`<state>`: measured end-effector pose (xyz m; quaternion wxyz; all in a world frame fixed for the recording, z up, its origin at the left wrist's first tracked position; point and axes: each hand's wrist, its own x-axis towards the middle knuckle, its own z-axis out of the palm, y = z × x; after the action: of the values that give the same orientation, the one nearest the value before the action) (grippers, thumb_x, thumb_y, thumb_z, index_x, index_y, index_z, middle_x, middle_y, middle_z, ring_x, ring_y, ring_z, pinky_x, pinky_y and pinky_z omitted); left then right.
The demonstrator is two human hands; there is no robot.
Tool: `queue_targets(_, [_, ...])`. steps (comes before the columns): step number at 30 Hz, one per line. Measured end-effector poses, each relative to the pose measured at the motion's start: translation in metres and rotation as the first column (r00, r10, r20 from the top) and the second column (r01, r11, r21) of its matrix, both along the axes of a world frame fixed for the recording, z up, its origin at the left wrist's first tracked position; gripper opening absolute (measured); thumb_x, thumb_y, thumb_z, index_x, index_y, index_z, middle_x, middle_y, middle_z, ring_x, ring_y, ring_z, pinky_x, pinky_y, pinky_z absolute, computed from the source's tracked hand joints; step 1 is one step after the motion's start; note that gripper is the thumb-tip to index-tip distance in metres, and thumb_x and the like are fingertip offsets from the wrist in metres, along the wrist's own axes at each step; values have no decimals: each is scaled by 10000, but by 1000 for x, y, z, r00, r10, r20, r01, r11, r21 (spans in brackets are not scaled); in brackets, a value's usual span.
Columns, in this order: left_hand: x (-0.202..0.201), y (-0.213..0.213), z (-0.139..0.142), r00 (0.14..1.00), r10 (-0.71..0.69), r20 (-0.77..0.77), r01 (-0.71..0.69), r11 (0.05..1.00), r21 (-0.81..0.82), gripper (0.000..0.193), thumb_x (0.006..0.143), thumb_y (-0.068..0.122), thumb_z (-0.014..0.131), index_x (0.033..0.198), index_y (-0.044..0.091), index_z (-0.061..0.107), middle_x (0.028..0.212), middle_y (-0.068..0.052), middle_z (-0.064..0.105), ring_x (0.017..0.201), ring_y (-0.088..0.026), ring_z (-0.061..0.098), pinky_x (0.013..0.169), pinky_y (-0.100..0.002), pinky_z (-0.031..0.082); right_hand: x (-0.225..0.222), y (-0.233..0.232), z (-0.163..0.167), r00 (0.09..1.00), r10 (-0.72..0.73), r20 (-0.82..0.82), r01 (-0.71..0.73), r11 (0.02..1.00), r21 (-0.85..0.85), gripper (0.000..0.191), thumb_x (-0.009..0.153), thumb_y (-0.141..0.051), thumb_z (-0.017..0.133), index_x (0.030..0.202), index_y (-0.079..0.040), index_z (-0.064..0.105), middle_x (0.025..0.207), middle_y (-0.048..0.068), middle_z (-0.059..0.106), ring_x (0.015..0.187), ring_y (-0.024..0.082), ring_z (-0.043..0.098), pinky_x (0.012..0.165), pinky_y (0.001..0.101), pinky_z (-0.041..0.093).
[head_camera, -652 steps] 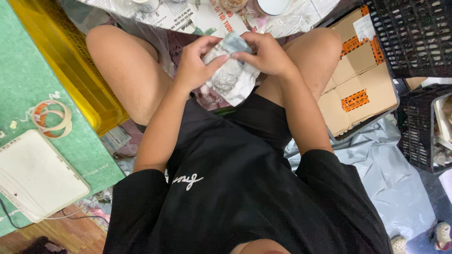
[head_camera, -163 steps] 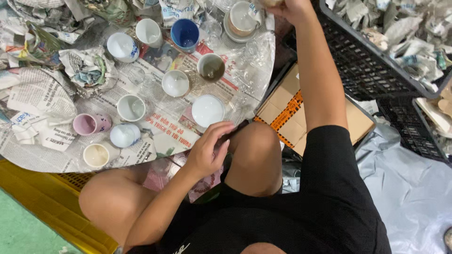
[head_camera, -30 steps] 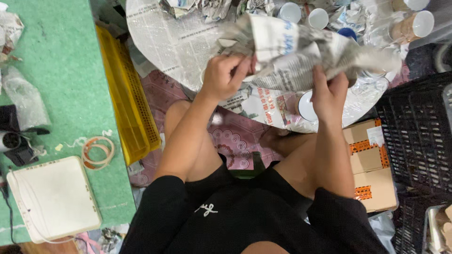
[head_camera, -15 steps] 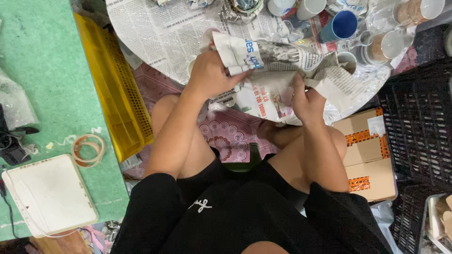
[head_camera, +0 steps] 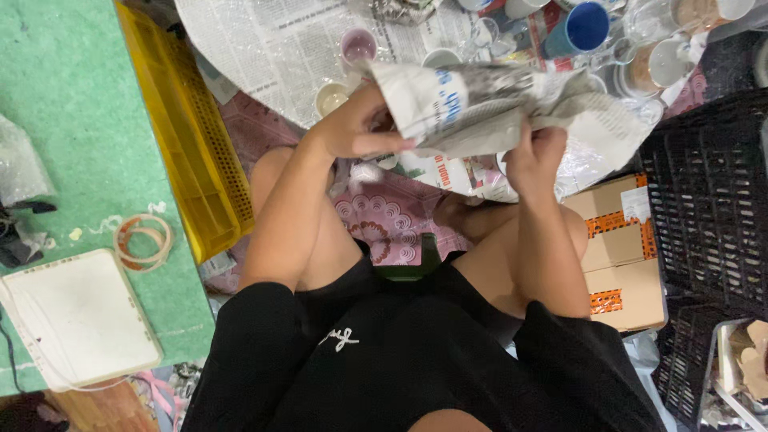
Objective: The person sits cross-legged and wraps small ceramic cups and bowls individually in newspaper. They fold the paper around each item and place the wrapped bundle into a nearby black crate. The process is repeated for multiple items.
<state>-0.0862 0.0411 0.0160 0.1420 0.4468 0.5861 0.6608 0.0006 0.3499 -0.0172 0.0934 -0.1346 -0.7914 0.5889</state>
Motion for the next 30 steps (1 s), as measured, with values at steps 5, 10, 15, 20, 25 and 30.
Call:
queue_targets(5, [9, -1, 0, 936, 261, -238, -292, 950, -108, 365, 872, 156, 786, 1211, 75, 678, 1172, -144, 692, 1082, -376, 641, 989, -426, 497, 0, 6, -4, 1000, -1, -12, 1, 1000, -7, 301, 1089, -167, 616, 882, 49, 654, 675, 46, 609, 500, 114, 537, 462, 286, 410])
queue_targets(10, [10, 9, 5, 767, 437, -469, -526, 848, -70, 287, 885, 159, 806, 1151, 95, 720, 1155, -121, 717, 1076, -345, 671, 973, -448, 522, 4, 1, -14, 994, 17, -108, -12, 999, 53, 229, 1136, -133, 638, 980, 34, 642, 779, 58, 628, 591, 101, 558, 520, 276, 430])
queue_targets(15, [12, 18, 3, 821, 505, -268, -556, 813, -172, 215, 923, 185, 726, 1110, 84, 696, 979, -97, 740, 889, -288, 741, 843, -385, 579, -2, 2, -9, 987, 38, -154, -57, 991, -123, 223, 1138, -132, 564, 968, 12, 584, 749, 37, 588, 526, 101, 518, 469, 276, 402])
queue_targets(20, [6, 5, 6, 803, 588, -94, -595, 785, -170, 291, 1053, 296, 667, 1147, 21, 683, 834, -79, 682, 737, -219, 651, 699, -358, 521, -6, 3, 0, 958, -36, -286, -25, 978, -208, 221, 1169, -156, 495, 1001, -14, 517, 780, 24, 539, 524, 102, 471, 445, 282, 380])
queue_targets(25, [-14, -35, -8, 765, 644, 18, -644, 765, -22, 418, 1111, 407, 546, 1170, 7, 655, 899, -8, 639, 794, -151, 613, 692, -330, 498, -5, 16, -3, 902, -44, -429, -28, 987, -160, 316, 1207, -255, 472, 1003, -21, 531, 751, 74, 556, 497, 142, 498, 441, 278, 378])
queue_targets(30, [-40, -90, -60, 604, 721, 339, -775, 631, 38, 377, 1089, 373, 599, 1055, 1, 546, 945, -64, 566, 843, -165, 550, 766, -356, 483, 3, 35, -28, 863, -162, -478, 40, 966, -257, 339, 1172, -332, 504, 1018, -33, 547, 850, 78, 584, 673, 156, 581, 558, 286, 460])
